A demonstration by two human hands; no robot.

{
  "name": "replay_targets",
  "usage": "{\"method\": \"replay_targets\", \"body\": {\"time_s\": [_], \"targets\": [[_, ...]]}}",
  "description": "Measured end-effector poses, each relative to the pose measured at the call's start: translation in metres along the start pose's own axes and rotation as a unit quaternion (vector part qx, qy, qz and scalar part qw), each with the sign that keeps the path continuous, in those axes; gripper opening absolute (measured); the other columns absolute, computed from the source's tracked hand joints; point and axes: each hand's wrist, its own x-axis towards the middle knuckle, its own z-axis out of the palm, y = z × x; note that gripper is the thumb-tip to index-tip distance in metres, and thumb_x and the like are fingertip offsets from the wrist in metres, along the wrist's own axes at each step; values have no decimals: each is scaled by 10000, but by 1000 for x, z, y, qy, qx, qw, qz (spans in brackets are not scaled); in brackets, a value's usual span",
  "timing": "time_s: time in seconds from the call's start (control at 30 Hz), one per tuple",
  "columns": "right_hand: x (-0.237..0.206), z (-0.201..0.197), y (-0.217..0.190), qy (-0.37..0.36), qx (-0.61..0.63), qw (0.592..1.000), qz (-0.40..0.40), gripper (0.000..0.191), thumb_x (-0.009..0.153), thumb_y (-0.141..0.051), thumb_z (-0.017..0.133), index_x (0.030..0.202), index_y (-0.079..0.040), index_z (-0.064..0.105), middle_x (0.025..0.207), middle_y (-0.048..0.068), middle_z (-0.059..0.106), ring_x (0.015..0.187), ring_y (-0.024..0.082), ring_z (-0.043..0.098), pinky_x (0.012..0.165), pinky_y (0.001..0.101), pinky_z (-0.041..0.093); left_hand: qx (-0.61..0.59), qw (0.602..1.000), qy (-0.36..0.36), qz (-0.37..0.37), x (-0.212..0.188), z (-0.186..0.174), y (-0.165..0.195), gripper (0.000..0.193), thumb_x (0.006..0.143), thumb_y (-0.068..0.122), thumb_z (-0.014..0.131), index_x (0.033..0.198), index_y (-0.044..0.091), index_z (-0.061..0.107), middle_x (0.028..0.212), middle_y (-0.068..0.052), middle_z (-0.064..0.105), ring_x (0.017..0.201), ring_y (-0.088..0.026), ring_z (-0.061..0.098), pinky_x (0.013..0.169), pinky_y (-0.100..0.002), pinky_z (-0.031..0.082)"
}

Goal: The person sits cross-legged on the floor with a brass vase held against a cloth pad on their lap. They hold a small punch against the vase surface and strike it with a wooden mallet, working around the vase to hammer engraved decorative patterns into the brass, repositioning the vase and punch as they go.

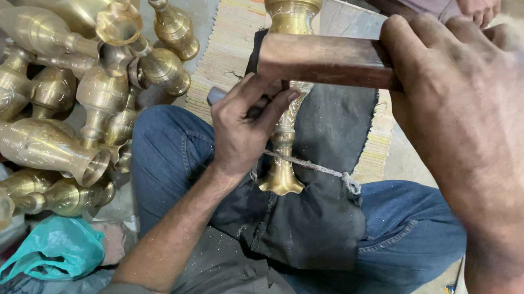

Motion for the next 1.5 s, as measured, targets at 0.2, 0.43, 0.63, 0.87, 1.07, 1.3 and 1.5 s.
{"method": "replay_targets", "body": {"time_s": [0.2, 0.43, 0.63, 0.87, 1.07, 1.3, 1.5], "targets": [[0, -3, -2, 19, 43, 999, 11, 243, 896, -60, 783, 1064, -30, 611, 895, 146, 671, 883, 351, 691, 731, 475, 511, 13, 1000, 19, 5, -6, 2, 4, 227, 958, 96, 843, 1124, 62, 693, 985, -72, 738, 825, -112, 748, 695, -276, 618], [-2, -2, -2, 36, 80, 996, 11, 261, 907, -73, 790, 1054, -23, 580, 955, 148, 648, 900, 360, 664, 771, 467, 506, 14, 998, 12, 58, -8, -2, 6, 281, 984, 57, 816, 1228, 30, 680, 1024, -82, 726, 870, -130, 729, 736, -278, 608], [-2, -8, -4, 28, 156, 987, 18, 307, 872, -51, 785, 1106, -5, 593, 932, 171, 633, 886, 367, 650, 770, 464, 503, 22, 999, -3, 46, -9, -3, 7, 279, 992, 50, 797, 1245, 20, 684, 1025, -91, 722, 902, -142, 745, 762, -300, 619], [-4, -10, -8, 26, 32, 999, 5, 273, 892, -87, 799, 1086, -50, 612, 966, 115, 662, 936, 294, 675, 822, 437, 509, 60, 997, -12, 39, -12, -1, -2, 220, 979, 92, 808, 1166, 34, 708, 990, -74, 740, 834, -139, 759, 684, -254, 630], [-11, 0, -3, 48, -71, 996, -4, 166, 958, -134, 747, 1037, -88, 607, 935, 39, 652, 939, 208, 685, 794, 368, 495, 17, 1000, 1, 19, -11, -1, -2, 256, 989, 87, 794, 1215, 29, 688, 1049, -81, 751, 898, -144, 772, 765, -269, 664], [-15, 5, -2, 45, -46, 998, -9, 197, 925, -121, 741, 1051, -81, 595, 945, 41, 649, 936, 220, 680, 790, 361, 497, -14, 1000, 0, 28, -8, -1, 4, 240, 1032, 53, 786, 1252, 42, 693, 1031, -82, 760, 916, -111, 769, 789, -254, 651], [-13, 0, -6, 39, -14, 999, 7, 236, 945, -111, 764, 1114, -69, 605, 970, 73, 661, 923, 263, 681, 776, 398, 499, -17, 999, 0, -28, -8, -2, 10, 188, 1003, 38, 794, 1171, 30, 711, 1003, -62, 753, 883, -108, 769, 750, -255, 643]]}}
